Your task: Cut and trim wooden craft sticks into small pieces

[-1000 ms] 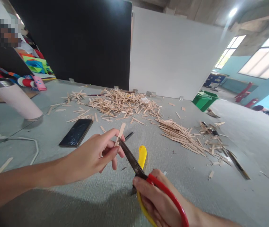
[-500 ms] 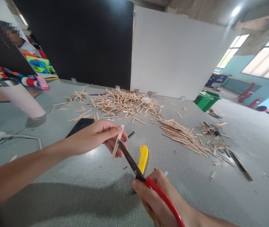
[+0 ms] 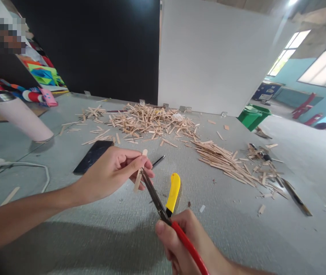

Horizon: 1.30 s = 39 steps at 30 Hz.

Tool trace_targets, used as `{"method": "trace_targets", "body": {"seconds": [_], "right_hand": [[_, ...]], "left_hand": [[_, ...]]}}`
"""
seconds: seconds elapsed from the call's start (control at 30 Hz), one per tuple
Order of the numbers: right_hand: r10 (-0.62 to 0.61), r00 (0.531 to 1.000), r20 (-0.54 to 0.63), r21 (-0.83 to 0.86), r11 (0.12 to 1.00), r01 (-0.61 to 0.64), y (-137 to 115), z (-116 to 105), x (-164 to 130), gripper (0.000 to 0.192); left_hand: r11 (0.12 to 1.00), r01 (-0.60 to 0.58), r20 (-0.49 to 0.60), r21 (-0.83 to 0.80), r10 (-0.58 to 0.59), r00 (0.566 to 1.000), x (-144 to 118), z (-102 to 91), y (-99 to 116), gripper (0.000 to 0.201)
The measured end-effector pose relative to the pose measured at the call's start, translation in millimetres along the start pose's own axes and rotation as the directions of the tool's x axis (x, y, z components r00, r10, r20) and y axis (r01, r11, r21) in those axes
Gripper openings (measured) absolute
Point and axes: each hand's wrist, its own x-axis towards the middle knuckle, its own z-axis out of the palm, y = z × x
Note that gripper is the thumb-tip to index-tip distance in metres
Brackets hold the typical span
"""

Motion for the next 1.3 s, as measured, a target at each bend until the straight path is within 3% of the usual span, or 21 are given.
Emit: {"method": "trace_targets", "body": {"seconds": [0.17,0.33,0.6,1.3], "right_hand": [[0.026,0.999,-0.025,-0.029,0.999,-0.027,5.6,4.6,2.8,0.072],[-0.007,0.999,-0.039,-0.105,0.994,0.003,-1.8,5.4,6.1,0.078],[-0.076,0.992,0.105,-0.015,0.997,0.078,-13.3,-3.8,9.8,0.079],[0.047,0.977,0.209,0.084,0.994,-0.066,-5.1,-16.5,10.9,0.074]], "left_hand": [[1.0,0.016,-0.016,0.008,-0.016,1.0,1.0,2.9,2.2,0.036],[0.994,-0.043,-0.028,0.098,0.045,0.999,2.2,3.9,0.3,0.037],[0.965,-0.111,0.025,0.239,0.108,0.994,8.2,-6.8,-10.3,0.036],[0.878,-0.213,0.149,0.428,0.163,0.975,11.8,-14.1,-1.3,0.038]]}}
